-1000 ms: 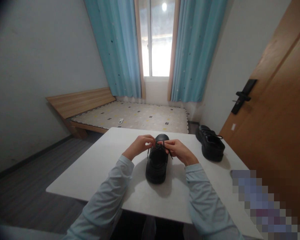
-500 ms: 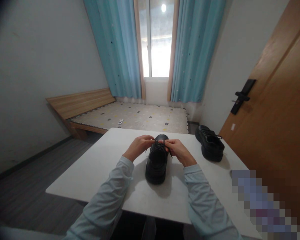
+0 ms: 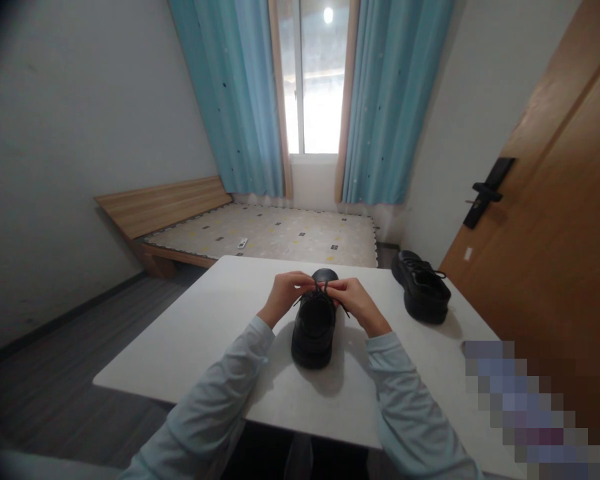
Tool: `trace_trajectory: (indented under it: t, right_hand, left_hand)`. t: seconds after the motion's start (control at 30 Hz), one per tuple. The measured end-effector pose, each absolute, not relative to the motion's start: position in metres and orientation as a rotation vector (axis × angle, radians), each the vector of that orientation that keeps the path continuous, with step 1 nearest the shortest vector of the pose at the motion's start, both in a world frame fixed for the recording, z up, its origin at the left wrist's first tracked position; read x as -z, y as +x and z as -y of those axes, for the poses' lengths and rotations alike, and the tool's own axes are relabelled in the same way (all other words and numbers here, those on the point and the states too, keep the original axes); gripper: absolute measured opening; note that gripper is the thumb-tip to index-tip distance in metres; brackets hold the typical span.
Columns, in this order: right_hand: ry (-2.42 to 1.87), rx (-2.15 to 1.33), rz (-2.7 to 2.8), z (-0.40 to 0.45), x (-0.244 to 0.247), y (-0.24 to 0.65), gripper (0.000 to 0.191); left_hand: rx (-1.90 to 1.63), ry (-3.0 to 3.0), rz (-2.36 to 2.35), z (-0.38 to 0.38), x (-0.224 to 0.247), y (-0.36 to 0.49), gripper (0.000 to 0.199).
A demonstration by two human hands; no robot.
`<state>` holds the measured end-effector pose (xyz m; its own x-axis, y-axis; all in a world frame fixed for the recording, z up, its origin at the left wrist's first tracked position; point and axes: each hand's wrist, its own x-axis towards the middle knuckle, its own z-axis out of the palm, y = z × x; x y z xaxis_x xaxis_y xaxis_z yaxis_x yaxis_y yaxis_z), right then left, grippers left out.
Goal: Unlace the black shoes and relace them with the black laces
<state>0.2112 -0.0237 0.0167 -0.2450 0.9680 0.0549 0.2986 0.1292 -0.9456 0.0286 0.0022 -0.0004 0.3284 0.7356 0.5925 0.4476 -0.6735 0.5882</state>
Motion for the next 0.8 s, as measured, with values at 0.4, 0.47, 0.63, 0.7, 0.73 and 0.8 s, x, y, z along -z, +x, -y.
trace_trajectory:
  t: [0.4,0.47,0.63,0.7,0.73,0.8]
  right_hand:
    - [-1.289,-0.649,1.901,0.027,-0.018,0.206,0.031]
    - [-1.342,-0.525,1.956,0.027,-0.018,0.205,0.029]
    - [-1.467,-0.289,2.089,0.029,-0.019,0.204,0.030]
    - [-1.489,-0.232,2.107,0.031,-0.020,0.202,0.030]
    - [-1.503,-0.202,2.115,0.032,-0.020,0.202,0.030]
    - [-1.535,-0.136,2.134,0.034,-0.022,0.200,0.029]
  left_hand:
    - [-1.190,2.023,-1.053,-0.001,-0.006,0.033,0.006]
    - [-1.176,1.997,-1.050,-0.002,-0.006,0.032,0.006]
    - [-1.181,1.981,-1.029,-0.003,-0.006,0.031,0.006]
    - [-1.171,1.985,-1.029,-0.003,-0.006,0.031,0.007]
    - [-1.163,1.986,-1.026,-0.003,-0.007,0.030,0.008]
    - [-1.135,1.988,-1.014,-0.003,-0.007,0.029,0.010]
